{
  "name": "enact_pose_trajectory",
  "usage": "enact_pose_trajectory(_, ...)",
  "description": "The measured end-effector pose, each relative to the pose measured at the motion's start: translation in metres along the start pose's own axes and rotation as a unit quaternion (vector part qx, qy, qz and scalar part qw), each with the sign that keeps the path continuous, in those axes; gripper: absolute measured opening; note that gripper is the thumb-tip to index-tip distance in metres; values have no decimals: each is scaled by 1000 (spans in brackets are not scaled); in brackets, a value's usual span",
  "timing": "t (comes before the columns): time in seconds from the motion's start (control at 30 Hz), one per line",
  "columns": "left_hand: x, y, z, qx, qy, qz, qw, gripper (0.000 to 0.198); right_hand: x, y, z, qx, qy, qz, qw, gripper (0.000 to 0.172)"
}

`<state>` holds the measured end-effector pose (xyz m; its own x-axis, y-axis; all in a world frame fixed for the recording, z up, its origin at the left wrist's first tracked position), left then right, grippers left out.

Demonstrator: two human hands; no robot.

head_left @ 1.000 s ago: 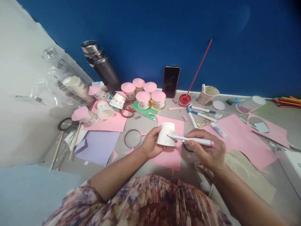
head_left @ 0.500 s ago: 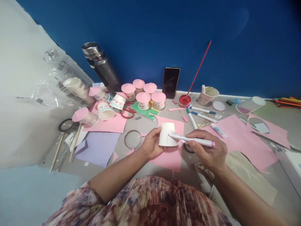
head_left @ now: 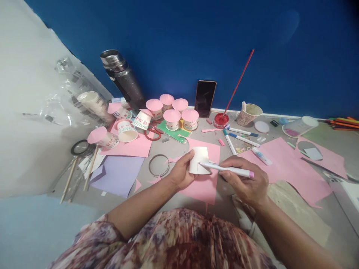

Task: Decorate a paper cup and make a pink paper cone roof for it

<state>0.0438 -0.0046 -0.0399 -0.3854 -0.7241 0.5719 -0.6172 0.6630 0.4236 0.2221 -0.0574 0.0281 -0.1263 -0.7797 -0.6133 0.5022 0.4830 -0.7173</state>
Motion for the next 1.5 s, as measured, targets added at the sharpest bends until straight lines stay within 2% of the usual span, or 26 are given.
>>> enact_pose_trajectory(0.4,-1,-1,1,-1,28,-16,999,27,-3,0,-2,10,-21,2,1000,7)
enact_pose_trajectory(0.77,0,0,0,-8,7,-11,1000,36,-2,0,0,22,0,-7,1000,5)
enact_pose_trajectory(1.0,0,0,-1,-7,18,-23,1000,30,-1,0,-2,3,-29,10,1000,8)
enact_pose_trajectory(1.23,-1,-1,1,6,28,-20,999,27,-3,-1,-2,15,-17,18,1000,5)
enact_pose_trajectory(1.37,-1,-1,1,6,22,-14,1000,32,-2,-1,0,21,4,19,1000,4)
enact_pose_trajectory(1.5,0,0,-1,3,21,-16,1000,32,0,-1,0,13,-10,28,999,5)
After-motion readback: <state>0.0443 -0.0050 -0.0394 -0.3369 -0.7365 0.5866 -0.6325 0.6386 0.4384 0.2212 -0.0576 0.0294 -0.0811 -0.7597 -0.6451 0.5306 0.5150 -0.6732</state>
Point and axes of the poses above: each hand's wrist, its own x-axis away from the middle knuckle, its own z-axis out of the back of the hand, y = z × x, the point moved 2 cm from there along -x, towards the middle knuckle, and after that the axes turned 10 degrees about y, right-handed, at the moved point
